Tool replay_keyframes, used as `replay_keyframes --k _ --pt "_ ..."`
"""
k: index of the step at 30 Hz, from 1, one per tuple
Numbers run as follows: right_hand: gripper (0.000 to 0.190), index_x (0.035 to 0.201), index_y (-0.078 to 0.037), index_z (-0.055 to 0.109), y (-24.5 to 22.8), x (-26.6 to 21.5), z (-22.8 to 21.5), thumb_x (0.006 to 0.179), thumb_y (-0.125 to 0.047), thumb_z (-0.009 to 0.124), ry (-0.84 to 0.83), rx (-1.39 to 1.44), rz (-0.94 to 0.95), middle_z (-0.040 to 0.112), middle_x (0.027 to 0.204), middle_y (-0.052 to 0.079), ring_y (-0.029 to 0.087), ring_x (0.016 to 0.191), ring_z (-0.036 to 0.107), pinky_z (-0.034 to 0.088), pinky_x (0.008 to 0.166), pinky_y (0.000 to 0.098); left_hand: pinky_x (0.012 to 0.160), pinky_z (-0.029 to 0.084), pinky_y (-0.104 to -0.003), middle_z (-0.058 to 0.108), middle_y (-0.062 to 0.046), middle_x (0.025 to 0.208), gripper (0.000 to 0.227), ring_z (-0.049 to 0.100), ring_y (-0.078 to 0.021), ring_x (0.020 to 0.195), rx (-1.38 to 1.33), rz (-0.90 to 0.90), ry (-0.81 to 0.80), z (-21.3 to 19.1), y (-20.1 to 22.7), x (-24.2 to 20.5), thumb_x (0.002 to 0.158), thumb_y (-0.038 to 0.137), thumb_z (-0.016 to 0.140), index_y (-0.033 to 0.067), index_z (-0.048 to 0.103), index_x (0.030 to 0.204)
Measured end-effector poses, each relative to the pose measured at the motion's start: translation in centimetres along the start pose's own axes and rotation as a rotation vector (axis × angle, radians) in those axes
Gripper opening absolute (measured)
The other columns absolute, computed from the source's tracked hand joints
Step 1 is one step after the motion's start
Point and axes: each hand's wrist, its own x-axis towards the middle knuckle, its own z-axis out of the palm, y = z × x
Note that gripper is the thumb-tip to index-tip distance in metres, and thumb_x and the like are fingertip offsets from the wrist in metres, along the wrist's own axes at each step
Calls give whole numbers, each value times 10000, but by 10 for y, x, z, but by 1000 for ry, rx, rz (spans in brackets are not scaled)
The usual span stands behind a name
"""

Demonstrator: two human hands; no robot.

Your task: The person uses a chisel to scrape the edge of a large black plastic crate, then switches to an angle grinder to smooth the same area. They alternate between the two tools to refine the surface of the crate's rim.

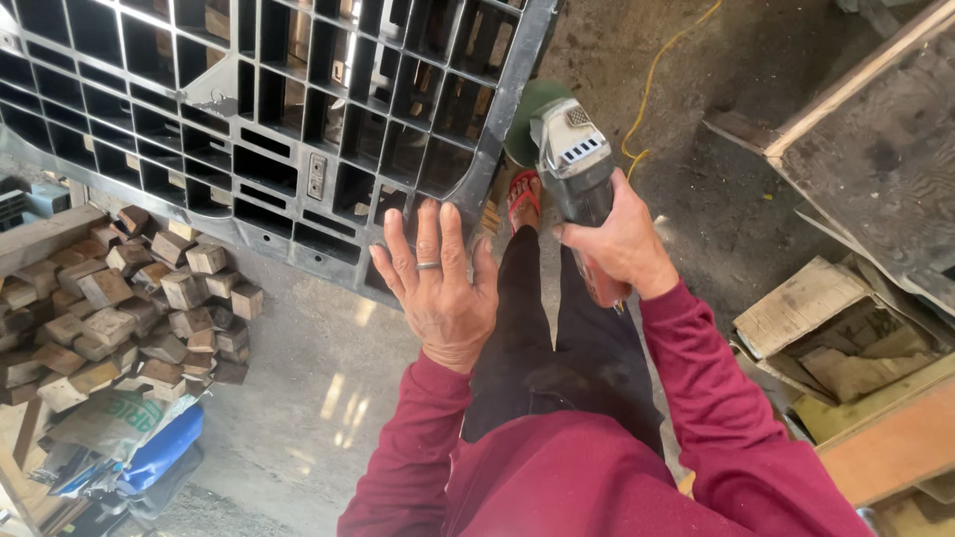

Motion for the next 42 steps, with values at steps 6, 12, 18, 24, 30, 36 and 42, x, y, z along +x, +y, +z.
replay_keyframes --k 6,12,18,24,30,36,42 --pt "688 1299 -5 538 -16 30 -11 706 -192 834 17 67 41 659 1133 113 213 1006 646 552 910 331 1253 195 -618 571 -147 1502 538 384 -453 1502 7 -9 3 2 1 -2 1023 274 707 47 542 1482" --pt "710 1308 9 542 -29 23 -12 699 -192 847 -12 -80 -28 706 1147 135 219 1053 672 520 948 343 1249 204 -622 576 -145 1495 536 385 -453 1499 -8 -11 -1 -1 1 3 1016 269 706 54 548 1481" --pt "685 1295 1 543 -32 31 -9 714 -219 832 11 -9 -11 715 1150 123 212 1048 685 547 941 339 1251 208 -618 578 -141 1489 529 389 -451 1497 -5 -22 -17 -2 1 -1 1007 271 705 66 553 1470" --pt "696 1290 5 540 -37 34 -11 696 -202 839 10 -75 1 714 1148 125 209 1041 686 541 941 341 1245 201 -620 575 -144 1494 534 393 -454 1495 -4 -11 -14 -3 1 3 1013 271 709 53 550 1473" --pt "702 1308 22 539 -31 36 -13 713 -185 849 21 -66 -54 712 1176 138 211 1090 671 526 985 353 1267 187 -608 564 -140 1501 539 377 -451 1507 -8 -24 -20 -3 0 -1 1014 281 707 63 547 1480" --pt "698 1309 10 554 -23 25 -11 691 -150 838 36 0 -20 704 1151 116 210 1059 663 529 952 340 1256 191 -614 561 -147 1503 564 369 -450 1511 -2 -17 -53 -7 1 0 1006 279 716 49 531 1486" --pt "661 1324 10 541 -26 69 -38 751 -151 828 74 107 -56 674 1170 98 194 1052 640 555 952 329 1254 201 -617 563 -145 1494 556 375 -449 1506 -5 -22 -38 -5 2 -1 998 268 723 49 538 1475"
